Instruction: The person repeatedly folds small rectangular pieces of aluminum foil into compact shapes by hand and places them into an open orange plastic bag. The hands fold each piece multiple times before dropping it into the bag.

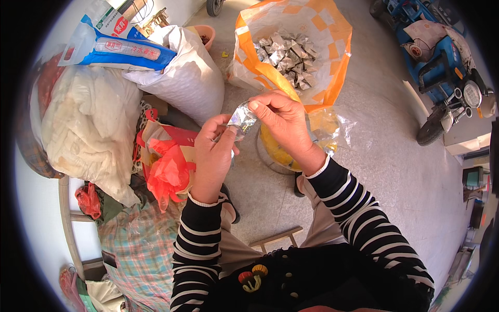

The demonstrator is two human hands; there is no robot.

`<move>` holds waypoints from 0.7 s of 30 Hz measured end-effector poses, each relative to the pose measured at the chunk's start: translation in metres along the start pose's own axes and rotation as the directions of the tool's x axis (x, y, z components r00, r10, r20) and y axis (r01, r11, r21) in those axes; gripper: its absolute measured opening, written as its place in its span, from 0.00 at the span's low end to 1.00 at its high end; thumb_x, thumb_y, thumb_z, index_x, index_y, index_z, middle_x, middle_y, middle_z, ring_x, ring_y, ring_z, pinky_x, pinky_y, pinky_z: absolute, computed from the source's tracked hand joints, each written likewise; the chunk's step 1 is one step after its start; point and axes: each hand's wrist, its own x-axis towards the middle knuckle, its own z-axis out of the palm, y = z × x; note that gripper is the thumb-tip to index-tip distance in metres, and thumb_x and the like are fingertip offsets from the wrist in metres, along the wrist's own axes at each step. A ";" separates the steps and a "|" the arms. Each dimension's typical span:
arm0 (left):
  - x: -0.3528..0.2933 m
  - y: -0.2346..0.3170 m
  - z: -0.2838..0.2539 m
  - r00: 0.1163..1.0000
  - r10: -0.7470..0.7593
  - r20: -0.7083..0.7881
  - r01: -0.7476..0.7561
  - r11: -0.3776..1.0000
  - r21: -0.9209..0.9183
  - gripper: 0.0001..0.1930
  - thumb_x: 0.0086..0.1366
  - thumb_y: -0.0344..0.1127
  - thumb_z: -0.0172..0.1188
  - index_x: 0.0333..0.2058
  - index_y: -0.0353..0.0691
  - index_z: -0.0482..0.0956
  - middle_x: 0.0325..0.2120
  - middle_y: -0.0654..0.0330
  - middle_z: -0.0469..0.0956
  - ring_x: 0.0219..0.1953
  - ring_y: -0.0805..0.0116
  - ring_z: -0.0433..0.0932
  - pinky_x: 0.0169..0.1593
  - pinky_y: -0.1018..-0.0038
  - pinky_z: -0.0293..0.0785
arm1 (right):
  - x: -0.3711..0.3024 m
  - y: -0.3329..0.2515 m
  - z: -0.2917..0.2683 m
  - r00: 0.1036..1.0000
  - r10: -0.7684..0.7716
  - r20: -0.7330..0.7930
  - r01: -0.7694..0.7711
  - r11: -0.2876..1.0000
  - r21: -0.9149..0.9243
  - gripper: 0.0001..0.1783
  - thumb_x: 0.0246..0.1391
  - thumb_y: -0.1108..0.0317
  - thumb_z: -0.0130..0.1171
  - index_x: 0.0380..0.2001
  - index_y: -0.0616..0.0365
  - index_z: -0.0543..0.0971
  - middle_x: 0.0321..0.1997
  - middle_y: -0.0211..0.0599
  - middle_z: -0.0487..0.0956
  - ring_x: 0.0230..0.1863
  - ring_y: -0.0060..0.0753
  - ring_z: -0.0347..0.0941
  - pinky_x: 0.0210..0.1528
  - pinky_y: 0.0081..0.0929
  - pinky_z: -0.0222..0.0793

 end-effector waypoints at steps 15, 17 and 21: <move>-0.004 0.011 -0.006 0.998 0.062 0.003 -0.061 0.997 -0.039 0.15 0.65 0.34 0.53 0.47 0.31 0.73 0.29 0.60 0.77 0.25 0.78 0.71 0.29 0.82 0.67 | 0.008 -0.020 -0.013 0.989 0.125 0.075 -0.131 0.989 0.072 0.08 0.57 0.69 0.61 0.33 0.63 0.80 0.28 0.26 0.77 0.29 0.16 0.68 0.34 0.17 0.66; -0.005 0.013 -0.006 0.998 0.063 0.008 -0.062 0.993 -0.101 0.16 0.64 0.34 0.52 0.47 0.31 0.73 0.29 0.60 0.76 0.25 0.77 0.71 0.31 0.81 0.68 | 0.016 -0.032 -0.034 0.977 0.175 0.119 -0.179 0.984 0.022 0.07 0.56 0.70 0.61 0.33 0.63 0.81 0.27 0.26 0.77 0.28 0.16 0.69 0.33 0.16 0.66; -0.002 0.009 -0.010 0.999 0.023 0.046 -0.011 0.967 -0.254 0.16 0.60 0.29 0.51 0.47 0.30 0.73 0.31 0.58 0.76 0.25 0.76 0.71 0.31 0.81 0.69 | 0.043 -0.029 -0.078 0.918 0.389 0.070 -0.396 0.902 0.174 0.13 0.54 0.70 0.62 0.41 0.66 0.78 0.33 0.31 0.79 0.31 0.18 0.71 0.36 0.17 0.69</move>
